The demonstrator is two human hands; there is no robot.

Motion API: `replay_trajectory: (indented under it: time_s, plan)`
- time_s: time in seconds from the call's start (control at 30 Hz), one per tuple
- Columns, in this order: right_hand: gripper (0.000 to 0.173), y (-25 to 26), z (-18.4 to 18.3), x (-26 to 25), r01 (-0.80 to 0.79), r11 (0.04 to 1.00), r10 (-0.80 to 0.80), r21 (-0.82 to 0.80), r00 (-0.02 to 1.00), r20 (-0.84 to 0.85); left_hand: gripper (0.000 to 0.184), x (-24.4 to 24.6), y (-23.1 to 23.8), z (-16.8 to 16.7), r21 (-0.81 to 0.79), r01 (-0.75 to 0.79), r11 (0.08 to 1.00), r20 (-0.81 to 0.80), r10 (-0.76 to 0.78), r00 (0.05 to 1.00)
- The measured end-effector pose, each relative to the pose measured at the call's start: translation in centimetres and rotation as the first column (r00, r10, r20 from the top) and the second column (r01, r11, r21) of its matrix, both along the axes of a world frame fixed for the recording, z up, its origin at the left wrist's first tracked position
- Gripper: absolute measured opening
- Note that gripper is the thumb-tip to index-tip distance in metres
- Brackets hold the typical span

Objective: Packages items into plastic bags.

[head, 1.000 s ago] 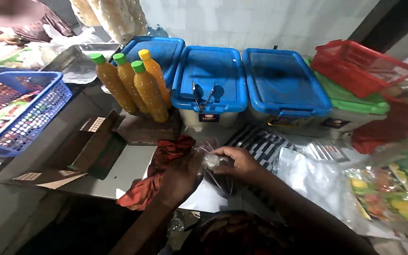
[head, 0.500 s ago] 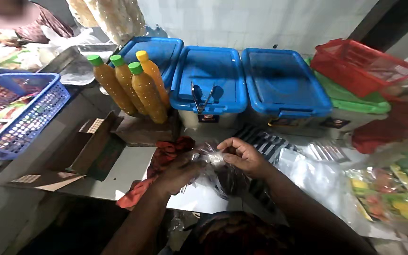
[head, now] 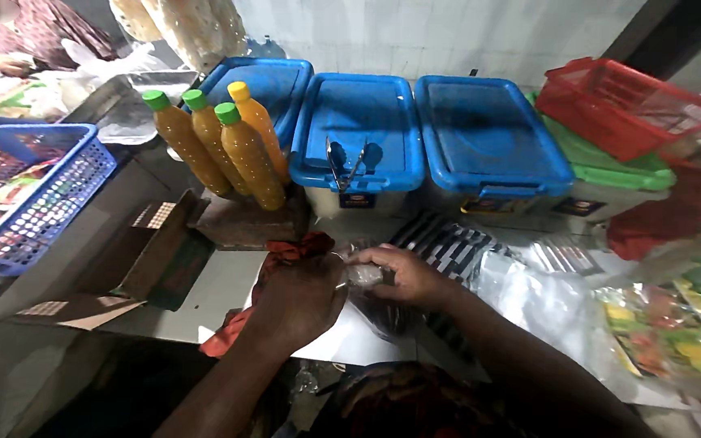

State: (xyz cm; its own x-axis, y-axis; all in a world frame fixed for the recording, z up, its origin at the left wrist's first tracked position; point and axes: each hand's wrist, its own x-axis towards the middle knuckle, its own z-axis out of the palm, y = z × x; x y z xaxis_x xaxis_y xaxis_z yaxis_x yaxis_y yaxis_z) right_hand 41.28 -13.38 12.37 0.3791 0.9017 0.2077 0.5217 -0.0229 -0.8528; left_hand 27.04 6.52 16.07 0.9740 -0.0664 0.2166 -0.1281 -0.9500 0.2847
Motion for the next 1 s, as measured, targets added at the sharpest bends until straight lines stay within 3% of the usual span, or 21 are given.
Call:
replay_trajectory:
  time_s: [0.03, 0.07, 0.1, 0.13, 0.17, 0.2, 0.23, 0.3, 0.37, 0.43, 0.5, 0.57, 0.63, 0.83, 0.93, 1.0]
  plan:
    - [0.04, 0.2, -0.1, -0.4, 0.047, 0.999, -0.046, 0.001, 0.988, 0.146, 0.033, 0.1, 0.3, 1.0, -0.217, -0.032, 0.976, -0.178, -0.008, 0.984]
    - [0.038, 0.2, -0.2, -0.8, 0.084, 0.996, -0.086, 0.017, 0.961, 0.263, 0.03, 0.4, 0.8, 1.4, -0.458, -0.085, 0.885, -0.296, -0.061, 0.953]
    - [0.037, 0.0, 0.0, -1.4, 0.107, 0.994, -0.11, 0.029, 0.94, 0.322, 0.026, 0.5, 1.2, 1.4, -0.658, -0.153, 0.738, -0.353, -0.122, 0.927]
    - [0.037, -0.2, 0.1, -1.7, 0.116, 0.992, -0.123, 0.041, 0.933, 0.339, 0.025, 0.6, 1.4, 1.1, -0.783, -0.221, 0.581, -0.384, -0.173, 0.907]
    - [0.04, -0.3, 0.1, -1.9, 0.109, 0.993, -0.118, 0.046, 0.939, 0.324, 0.025, 0.6, 1.5, 0.6, -0.837, -0.258, 0.482, -0.395, -0.206, 0.895]
    - [0.045, -0.3, 0.0, -1.9, 0.103, 0.994, -0.111, 0.045, 0.947, 0.301, 0.026, 0.5, 1.6, 0.0, -0.847, -0.252, 0.468, -0.391, -0.226, 0.892]
    - [0.046, -0.2, -0.2, -1.8, 0.108, 0.994, -0.113, 0.033, 0.95, 0.293, 0.028, 0.5, 1.7, -0.5, -0.826, -0.205, 0.525, -0.368, -0.226, 0.902]
    - [0.041, 0.2, -0.2, -1.4, 0.139, 0.99, -0.13, -0.011, 0.946, 0.296, 0.033, 0.5, 2.1, -1.1, -0.686, -0.047, 0.726, -0.24, -0.164, 0.957]
    - [0.036, 0.6, -0.4, -0.7, 0.181, 0.983, -0.176, -0.006, 0.965, 0.194, 0.043, -0.1, 2.1, -1.4, -0.5, -0.007, 0.866, 0.017, 0.019, 1.0]
    - [0.028, 1.0, -0.1, 0.2, 0.233, 0.971, -0.233, -0.051, 0.972, 0.02, 0.057, -1.1, 1.5, -1.0, -0.327, 0.028, 0.945, 0.314, 0.08, 0.946]
    - [0.024, 1.4, 0.3, 0.8, 0.239, 0.966, -0.249, -0.098, 0.961, -0.12, 0.056, -2.2, -0.1, -0.6, -0.102, 0.082, 0.991, 0.439, -0.029, 0.898]
    - [0.026, 1.8, 0.2, 1.1, 0.168, 0.982, -0.183, -0.087, 0.961, -0.207, 0.043, -2.5, -1.5, -1.6, 0.108, 0.119, 0.987, 0.436, -0.155, 0.887]
    - [0.026, 1.9, -0.2, 1.2, 0.067, 0.997, -0.072, -0.028, 0.967, -0.245, 0.048, -1.7, -1.3, -3.4, 0.199, 0.105, 0.974, 0.408, -0.18, 0.895]
    - [0.023, 1.5, 0.3, 1.9, -0.033, 0.996, 0.002, -0.087, 0.941, -0.339, 0.038, 0.3, 0.8, -3.5, 0.137, 0.07, 0.988, 0.378, -0.117, 0.919]
    - [0.03, 1.8, 0.5, 1.3, -0.001, 0.987, -0.038, -0.164, 0.971, -0.235, 0.033, 0.5, 0.6, -3.4, 0.106, 0.045, 0.993, 0.299, -0.075, 0.951]
    - [0.037, 1.7, 0.5, 0.3, 0.059, 0.981, -0.061, -0.185, 0.998, -0.006, 0.032, 0.1, 0.5, -3.0, -0.028, 0.043, 0.999, 0.15, -0.038, 0.988]
